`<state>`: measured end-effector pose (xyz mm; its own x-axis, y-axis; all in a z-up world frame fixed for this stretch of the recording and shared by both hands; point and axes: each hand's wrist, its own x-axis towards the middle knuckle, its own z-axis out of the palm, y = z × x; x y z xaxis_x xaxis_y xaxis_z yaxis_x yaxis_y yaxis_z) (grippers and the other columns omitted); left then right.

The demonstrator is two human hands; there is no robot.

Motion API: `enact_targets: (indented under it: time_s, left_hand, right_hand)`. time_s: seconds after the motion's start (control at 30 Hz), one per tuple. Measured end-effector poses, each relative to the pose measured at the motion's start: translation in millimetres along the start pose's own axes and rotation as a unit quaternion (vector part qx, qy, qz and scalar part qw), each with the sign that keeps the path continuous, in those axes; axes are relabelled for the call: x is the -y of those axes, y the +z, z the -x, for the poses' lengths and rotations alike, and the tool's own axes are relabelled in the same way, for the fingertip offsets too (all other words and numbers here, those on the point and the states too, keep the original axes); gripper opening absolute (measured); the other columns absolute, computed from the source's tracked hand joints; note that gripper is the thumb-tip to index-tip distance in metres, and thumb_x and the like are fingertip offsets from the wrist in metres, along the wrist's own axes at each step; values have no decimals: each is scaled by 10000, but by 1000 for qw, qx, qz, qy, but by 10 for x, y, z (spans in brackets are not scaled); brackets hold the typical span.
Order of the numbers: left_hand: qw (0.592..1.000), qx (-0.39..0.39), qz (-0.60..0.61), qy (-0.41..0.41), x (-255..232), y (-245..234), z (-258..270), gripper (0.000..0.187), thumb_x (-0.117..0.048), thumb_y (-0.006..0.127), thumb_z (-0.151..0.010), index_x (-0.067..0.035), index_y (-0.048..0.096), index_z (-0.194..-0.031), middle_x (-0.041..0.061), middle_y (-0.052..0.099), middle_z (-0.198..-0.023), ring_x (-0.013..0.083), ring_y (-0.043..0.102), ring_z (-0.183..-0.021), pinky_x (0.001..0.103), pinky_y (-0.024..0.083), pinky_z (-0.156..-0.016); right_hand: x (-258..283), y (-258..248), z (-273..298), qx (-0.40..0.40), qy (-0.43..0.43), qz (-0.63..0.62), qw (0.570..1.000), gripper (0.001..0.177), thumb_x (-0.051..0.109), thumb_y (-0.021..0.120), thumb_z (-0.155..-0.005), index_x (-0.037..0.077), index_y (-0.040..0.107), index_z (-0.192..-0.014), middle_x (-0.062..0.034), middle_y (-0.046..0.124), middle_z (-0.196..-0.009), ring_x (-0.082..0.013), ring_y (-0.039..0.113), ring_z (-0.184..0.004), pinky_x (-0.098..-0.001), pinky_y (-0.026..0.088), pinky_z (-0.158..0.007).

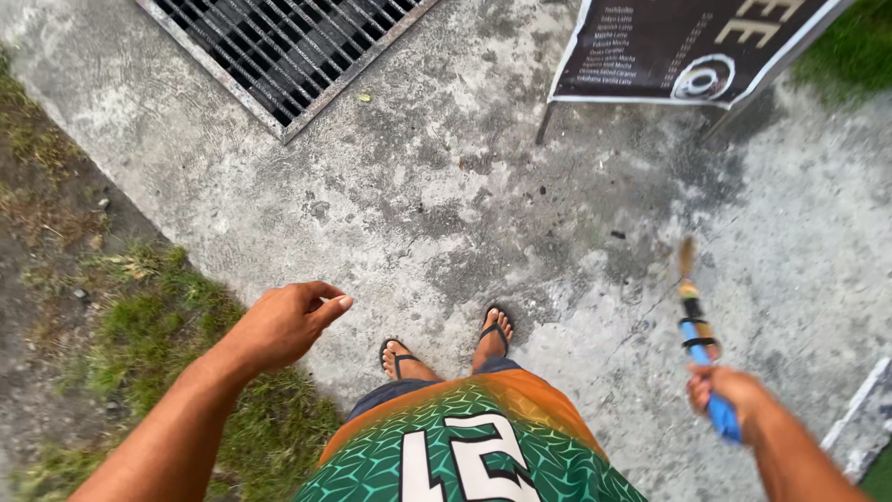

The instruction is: The person sweeps debris across a concrete sidewalk and near a metal grate using a broom.

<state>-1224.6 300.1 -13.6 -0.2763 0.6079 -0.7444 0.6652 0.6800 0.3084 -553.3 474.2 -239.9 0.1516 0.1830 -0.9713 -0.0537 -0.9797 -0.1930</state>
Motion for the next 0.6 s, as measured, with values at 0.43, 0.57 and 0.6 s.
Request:
enact_targets:
  time_s: [0.43, 0.57, 0.6]
  left_hand:
    - [999, 22, -32, 26, -1253, 408, -48, 544, -553, 526, -952, -154, 705, -1275, 170, 786, -1068, 296, 765, -1022, 443, 588, -911]
    - [997, 43, -42, 38, -1626, 465, -143, 544, -556, 514, -953, -164, 697, -1283, 169, 788, -1066, 299, 776, -991, 440, 593, -907]
    - [998, 45, -39, 37, -1693, 471, -153, 544, -556, 514, -953, -164, 697, -1283, 169, 788, -1066, 299, 776, -991, 440, 593, -907]
  right_hand:
    - [107, 1117, 91, 149, 17, 1, 989, 105, 59, 495, -982, 31, 486, -1083, -26, 505, -695, -57, 424, -475, -226, 377, -366]
    - [200, 548, 1078, 128, -29, 114, 985, 429, 43, 554, -936, 122, 542, -1357, -25, 494, -672, -74, 384, -466, -242, 316, -357]
    - [211, 332, 1208, 109, -37, 138, 984, 491, 42, 564, -933, 112, 537, -1418, -29, 498, -672, -85, 396, -473, -252, 322, -362]
